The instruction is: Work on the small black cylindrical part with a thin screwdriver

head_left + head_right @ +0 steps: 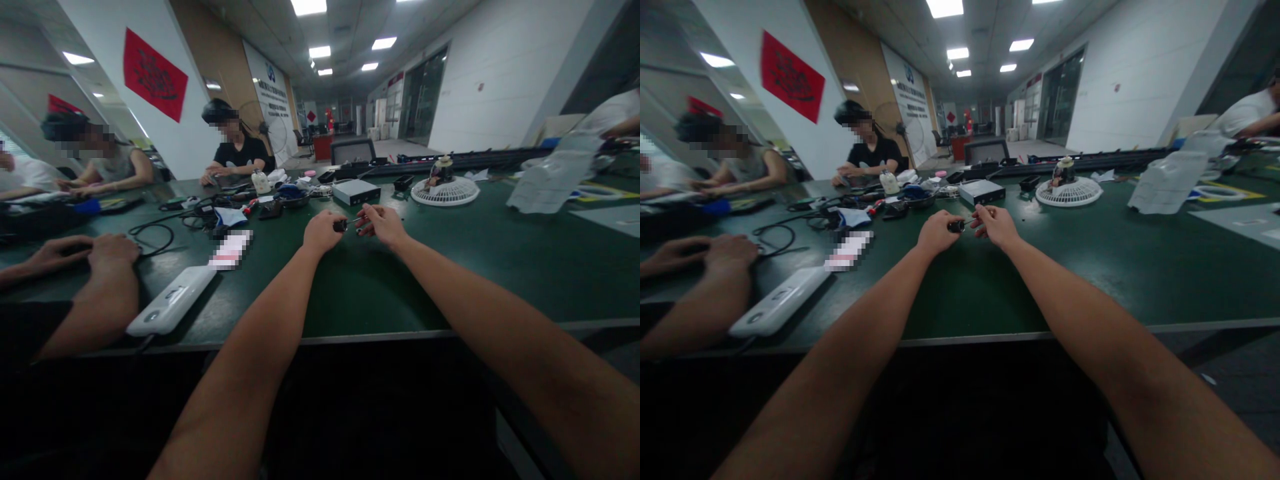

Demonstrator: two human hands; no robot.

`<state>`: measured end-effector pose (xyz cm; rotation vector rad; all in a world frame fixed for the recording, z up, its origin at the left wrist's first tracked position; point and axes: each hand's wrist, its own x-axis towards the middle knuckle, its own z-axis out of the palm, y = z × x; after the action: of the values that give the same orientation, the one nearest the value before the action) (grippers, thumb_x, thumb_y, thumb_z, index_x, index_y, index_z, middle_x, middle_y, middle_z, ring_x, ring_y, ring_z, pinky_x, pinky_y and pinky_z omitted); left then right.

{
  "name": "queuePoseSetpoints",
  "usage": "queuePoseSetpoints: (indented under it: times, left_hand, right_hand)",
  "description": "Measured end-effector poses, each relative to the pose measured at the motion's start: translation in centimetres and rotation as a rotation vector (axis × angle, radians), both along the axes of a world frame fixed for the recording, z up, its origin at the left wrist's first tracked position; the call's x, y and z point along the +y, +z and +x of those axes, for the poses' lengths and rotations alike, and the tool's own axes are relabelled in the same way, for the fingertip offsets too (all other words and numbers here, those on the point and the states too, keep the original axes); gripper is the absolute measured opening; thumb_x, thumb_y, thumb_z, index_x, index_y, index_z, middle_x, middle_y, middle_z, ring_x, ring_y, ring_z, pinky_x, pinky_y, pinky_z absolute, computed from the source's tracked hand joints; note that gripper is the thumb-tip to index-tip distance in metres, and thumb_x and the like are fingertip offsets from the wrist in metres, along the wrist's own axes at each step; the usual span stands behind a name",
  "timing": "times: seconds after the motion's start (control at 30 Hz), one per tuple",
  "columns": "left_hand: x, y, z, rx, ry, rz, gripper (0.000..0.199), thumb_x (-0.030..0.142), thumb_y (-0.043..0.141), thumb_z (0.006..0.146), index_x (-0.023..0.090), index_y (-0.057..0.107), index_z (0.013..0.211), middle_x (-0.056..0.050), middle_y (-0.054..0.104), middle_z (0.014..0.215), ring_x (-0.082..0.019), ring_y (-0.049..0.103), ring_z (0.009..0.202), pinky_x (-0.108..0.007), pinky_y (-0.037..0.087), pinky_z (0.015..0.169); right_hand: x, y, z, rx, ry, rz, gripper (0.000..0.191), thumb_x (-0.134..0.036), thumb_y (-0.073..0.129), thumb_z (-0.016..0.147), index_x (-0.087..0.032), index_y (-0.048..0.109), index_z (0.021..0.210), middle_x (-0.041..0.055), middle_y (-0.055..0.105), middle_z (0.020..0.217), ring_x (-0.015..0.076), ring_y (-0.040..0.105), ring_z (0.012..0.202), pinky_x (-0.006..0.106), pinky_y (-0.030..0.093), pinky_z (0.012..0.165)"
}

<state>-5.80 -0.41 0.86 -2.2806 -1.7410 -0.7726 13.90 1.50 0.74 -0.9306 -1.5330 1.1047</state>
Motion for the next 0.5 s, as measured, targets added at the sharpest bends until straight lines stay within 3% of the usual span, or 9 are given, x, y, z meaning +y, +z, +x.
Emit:
queuePoseSetpoints:
  times: [0.13,0.2,0.3,0.37,0.43,0.5]
  left_hand:
    - [0.0,0.0,0.3,-0.004,0.012,0.020,0.041,0.023,0.065,0.086,0.032,0.075,0.124,-0.007,0.067,0.113,-0.024,0.064,0.100,-0.037,0.053,0.093]
    - [-0.1,0.0,0.3,-0.008,0.038,0.015,0.041,0.023,0.065,0.085,0.032,0.075,0.124,-0.007,0.066,0.114,-0.025,0.064,0.101,-0.038,0.053,0.093]
    - [-0.2,0.0,0.1,-0.016,0.067,0.000,0.043,0.022,0.065,0.085,0.033,0.075,0.125,-0.007,0.065,0.116,-0.025,0.064,0.103,-0.038,0.053,0.094]
    - [-0.2,-0.1,0.0,-0.018,0.067,0.000,0.045,0.020,0.065,0.083,0.034,0.075,0.125,-0.007,0.064,0.117,-0.025,0.064,0.103,-0.038,0.054,0.093]
    - [-0.2,-0.1,-0.1,-0.015,0.061,0.005,0.046,0.018,0.065,0.082,0.034,0.075,0.125,-0.007,0.063,0.117,-0.026,0.065,0.103,-0.038,0.054,0.093]
    - [-0.1,-0.2,-0.1,-0.009,0.057,0.003,0.047,0.018,0.065,0.082,0.033,0.075,0.125,-0.008,0.062,0.117,-0.026,0.065,0.103,-0.038,0.054,0.093]
  right_hand:
    - [-0.3,0.5,0.2,0.078,-0.113,0.023,0.056,-0.068,0.039,0.102,-0.018,0.063,0.107,0.0115,0.075,0.079,0.0171,0.069,0.055,0.027,0.045,0.044]
    - [0.0,0.4,0.4,0.080,-0.158,0.034,0.053,-0.066,0.036,0.103,-0.020,0.059,0.114,0.0109,0.075,0.083,0.0182,0.071,0.061,0.026,0.045,0.046]
    - [1.1,-0.6,0.6,-0.005,-0.141,0.107,0.025,-0.048,0.048,0.104,-0.024,0.056,0.109,0.0083,0.076,0.093,0.0195,0.074,0.078,0.027,0.050,0.055]
    - [1.8,-1.5,0.6,-0.132,-0.102,0.221,0.006,-0.029,0.059,0.098,-0.025,0.055,0.098,0.0058,0.077,0.101,0.0196,0.073,0.094,0.030,0.054,0.072]
    - [2.1,-2.3,0.4,-0.276,-0.057,0.308,0.019,-0.013,0.066,0.088,-0.025,0.053,0.094,0.0033,0.076,0.108,0.0193,0.070,0.104,0.034,0.053,0.087]
    - [2.0,-2.6,0.3,-0.437,0.004,0.340,0.029,-0.005,0.070,0.079,-0.025,0.052,0.092,0.0023,0.075,0.106,0.0202,0.070,0.102,0.036,0.051,0.091]
